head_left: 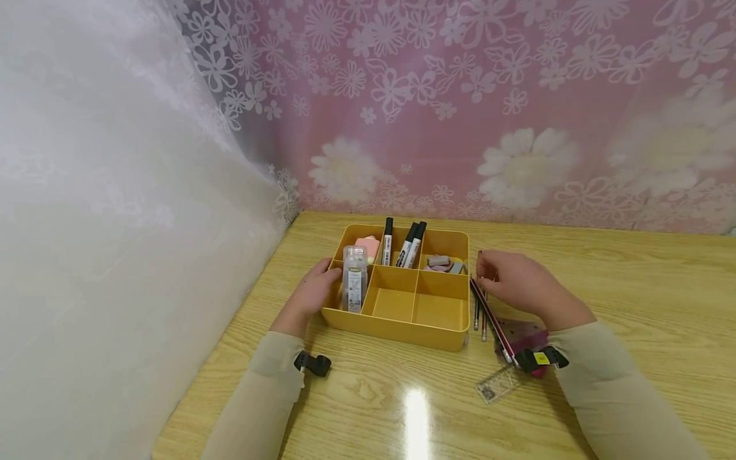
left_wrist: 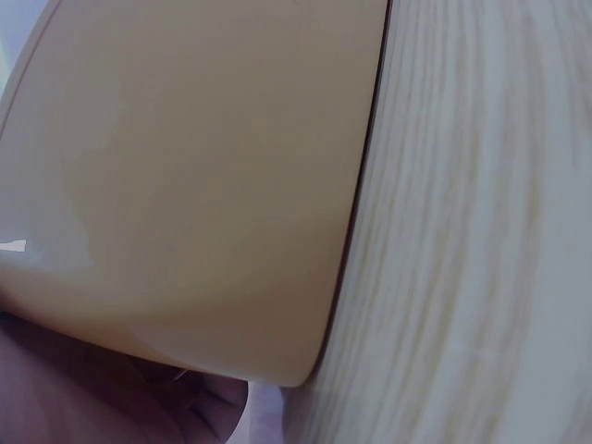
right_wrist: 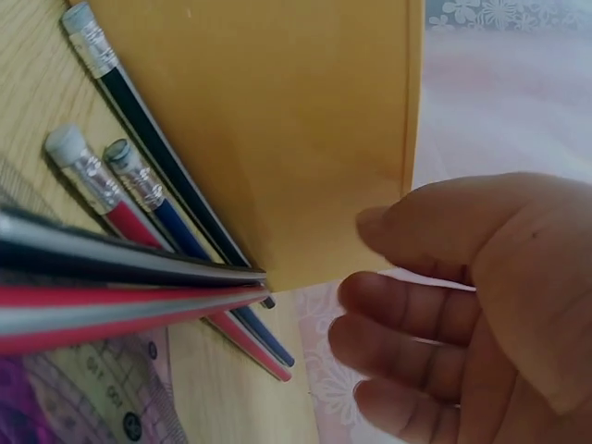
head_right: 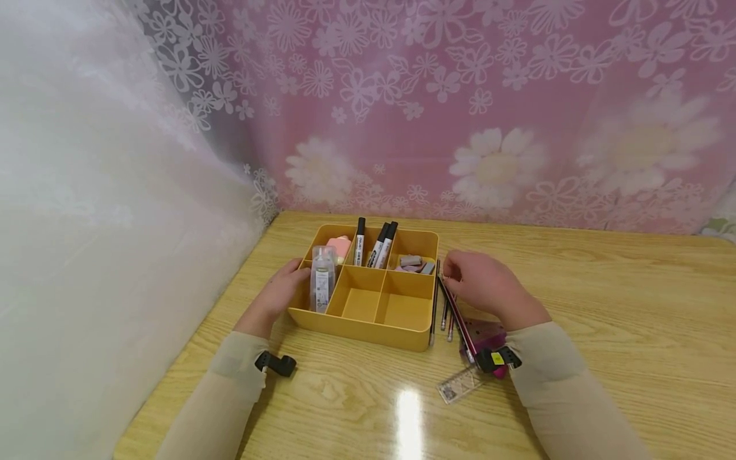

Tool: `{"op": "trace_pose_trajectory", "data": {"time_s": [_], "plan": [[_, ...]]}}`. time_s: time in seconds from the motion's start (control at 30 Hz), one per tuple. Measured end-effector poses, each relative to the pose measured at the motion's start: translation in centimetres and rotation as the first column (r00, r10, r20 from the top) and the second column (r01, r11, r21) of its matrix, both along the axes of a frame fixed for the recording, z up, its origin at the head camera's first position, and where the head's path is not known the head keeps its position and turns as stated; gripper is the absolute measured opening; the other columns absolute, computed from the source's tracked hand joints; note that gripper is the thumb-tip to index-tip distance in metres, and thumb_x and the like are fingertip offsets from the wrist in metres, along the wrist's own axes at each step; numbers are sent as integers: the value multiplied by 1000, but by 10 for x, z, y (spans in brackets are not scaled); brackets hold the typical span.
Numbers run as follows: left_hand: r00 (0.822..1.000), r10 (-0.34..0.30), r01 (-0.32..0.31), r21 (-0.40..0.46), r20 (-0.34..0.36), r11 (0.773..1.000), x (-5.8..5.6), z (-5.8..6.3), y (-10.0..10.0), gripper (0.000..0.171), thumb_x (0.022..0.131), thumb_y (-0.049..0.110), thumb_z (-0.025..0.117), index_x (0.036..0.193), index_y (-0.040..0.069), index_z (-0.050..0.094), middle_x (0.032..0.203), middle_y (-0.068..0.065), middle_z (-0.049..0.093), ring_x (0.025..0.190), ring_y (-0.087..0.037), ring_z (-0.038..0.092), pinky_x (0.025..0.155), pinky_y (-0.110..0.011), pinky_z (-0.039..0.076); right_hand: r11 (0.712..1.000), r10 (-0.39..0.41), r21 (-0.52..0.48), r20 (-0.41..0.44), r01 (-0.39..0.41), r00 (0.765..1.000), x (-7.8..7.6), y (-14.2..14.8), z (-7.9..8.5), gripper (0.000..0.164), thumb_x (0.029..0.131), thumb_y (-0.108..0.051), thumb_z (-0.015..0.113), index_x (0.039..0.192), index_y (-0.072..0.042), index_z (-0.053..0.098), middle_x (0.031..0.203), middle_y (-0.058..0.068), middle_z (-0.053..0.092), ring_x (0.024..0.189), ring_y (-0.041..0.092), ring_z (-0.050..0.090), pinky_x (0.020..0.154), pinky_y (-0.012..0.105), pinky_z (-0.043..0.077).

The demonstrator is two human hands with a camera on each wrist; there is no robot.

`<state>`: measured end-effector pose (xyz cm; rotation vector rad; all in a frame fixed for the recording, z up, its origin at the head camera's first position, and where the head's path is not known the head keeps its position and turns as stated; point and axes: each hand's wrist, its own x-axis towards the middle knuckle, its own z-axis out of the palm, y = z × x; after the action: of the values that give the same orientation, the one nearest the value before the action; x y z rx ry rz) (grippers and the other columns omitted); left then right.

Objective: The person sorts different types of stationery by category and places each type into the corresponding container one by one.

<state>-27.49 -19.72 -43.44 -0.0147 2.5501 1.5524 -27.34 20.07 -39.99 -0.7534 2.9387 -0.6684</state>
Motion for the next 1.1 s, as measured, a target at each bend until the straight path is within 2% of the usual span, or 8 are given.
{"op": "trace_pose_trajectory", "data": {"time_s": [0.23,0.43,0.9,1.1], "plan": [[1000,11,-11,-17,13,1000,0,-1,0,52,106,37,40,152,12,44,151,-12,46,141,-36,38,116,-56,27,998,-26,60,111,19,993,-3,3,-13,11,92,-17,67,90,-17,56,74,-1,53,66,18,49,59,35,38],[1000,7,-7,-13,6,1000,-1,-2,0,51,106,37,40,151,12,45,150,-12,47,140,-35,39,116,-56,28,995,-10,101,211,-12,977,-7,-1,-24,18,89,-18,70,92,-12,53,75,1,54,65,18,50,60,35,40],[1000,8,-8,-9,3,1000,-1,-3,-3,53,106,37,41,152,11,44,151,-13,46,141,-35,39,116,-55,28,998,-27,65,224,12,974,-3,-3,-24,24,86,-12,68,102,-8,51,78,2,55,66,19,50,60,34,41],[1000,-12,12,-7,4,1000,0,-2,-8,52,106,36,40,152,10,44,150,-14,46,140,-35,39,115,-55,29,997,-78,-2,219,80,973,5,-2,-14,32,90,-11,62,119,-5,49,83,4,60,64,20,54,57,35,45]]}}
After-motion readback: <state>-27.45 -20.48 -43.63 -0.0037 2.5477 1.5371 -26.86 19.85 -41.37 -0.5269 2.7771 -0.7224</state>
